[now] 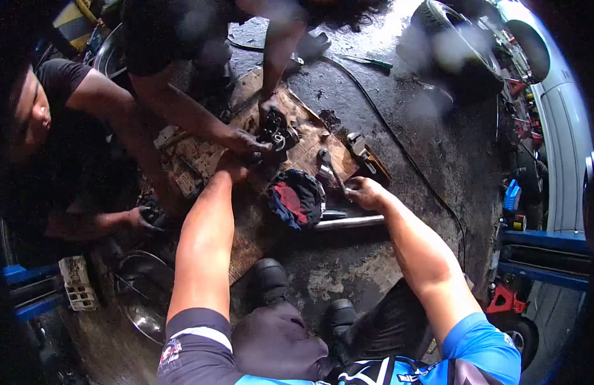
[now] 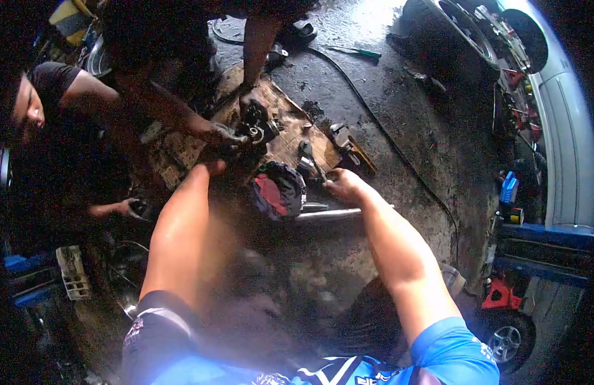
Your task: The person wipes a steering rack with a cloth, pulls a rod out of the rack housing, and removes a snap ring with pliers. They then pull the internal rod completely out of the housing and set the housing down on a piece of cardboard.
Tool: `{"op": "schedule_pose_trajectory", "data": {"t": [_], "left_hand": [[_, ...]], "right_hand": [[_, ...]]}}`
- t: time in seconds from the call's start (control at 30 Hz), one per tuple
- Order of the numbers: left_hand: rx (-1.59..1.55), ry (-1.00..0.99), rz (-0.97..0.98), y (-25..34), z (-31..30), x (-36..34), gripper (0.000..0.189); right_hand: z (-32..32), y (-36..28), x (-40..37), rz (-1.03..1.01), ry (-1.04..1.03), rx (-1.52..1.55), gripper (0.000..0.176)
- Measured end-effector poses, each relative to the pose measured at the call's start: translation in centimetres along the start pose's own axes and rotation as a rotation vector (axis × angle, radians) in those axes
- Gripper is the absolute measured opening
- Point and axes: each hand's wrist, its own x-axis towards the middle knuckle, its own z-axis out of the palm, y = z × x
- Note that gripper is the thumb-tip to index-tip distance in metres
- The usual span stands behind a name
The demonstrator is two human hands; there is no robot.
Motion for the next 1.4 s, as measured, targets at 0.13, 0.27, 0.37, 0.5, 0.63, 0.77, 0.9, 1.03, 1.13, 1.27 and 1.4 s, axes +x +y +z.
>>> {"op": "schedule_pose_trajectory", "data": {"t": [0.13, 0.27, 0.37, 0.5, 0.63, 0.77, 0.9, 1.03, 1.13, 1.27, 1.4], "left_hand": [[-0.611, 0.033, -0.092, -3.6, 5.8, 6.6, 0.055], [-0.754, 0.074, -0.199, -3.9, 5.8, 7.1, 0.05], [-0.897, 0.215, -0.672, -2.5, 3.7, 6.5, 0.057], [-0.827, -0.008, -0.449, -1.1, 0.8, 4.4, 0.069], [-0.679, 0.07, -0.455, 0.3, 0.9, 3.1, 0.064], [-0.701, 0.338, -0.424, 4.5, -2.5, -0.5, 0.051], [-0.411, 0.631, -0.422, 5.4, -2.6, -0.5, 0.04], [-0.24, 0.675, -0.451, 5.2, 1.4, 0.4, 0.036], [-0.006, 0.82, -0.122, 5.8, 3.7, -1.5, 0.049], [-0.266, 0.649, 0.057, 6.3, 3.8, -3.2, 0.065], [-0.198, 0.008, -0.394, 6.5, -2.1, -3.8, 0.07]], "right_hand": [[-1.2, 2.0, -1.7, -0.033, 0.138, -0.114, 0.056], [-1.7, 1.8, -2.3, 0.152, 0.037, -0.006, 0.052], [-2.0, 1.1, -2.5, 0.12, 0.069, -0.052, 0.056], [-1.5, -0.6, -3.0, 0.092, 0.139, -0.144, 0.058], [-0.9, -1.0, -2.3, 0.055, 0.054, -0.083, 0.06], [-0.3, -0.4, -1.1, -0.013, 0.059, -0.13, 0.059], [0.0, -0.5, -1.4, -0.059, 0.055, -0.173, 0.06], [-0.1, 0.9, -1.3, -0.078, 0.023, -0.183, 0.061], [-0.5, -0.2, -2.0, -0.062, 0.061, -0.293, 0.063], [-0.1, 1.1, 0.0, -0.057, 0.056, -0.167, 0.061], [0.2, -1.4, -1.4, -0.067, 0.057, -0.266, 0.058]]}}
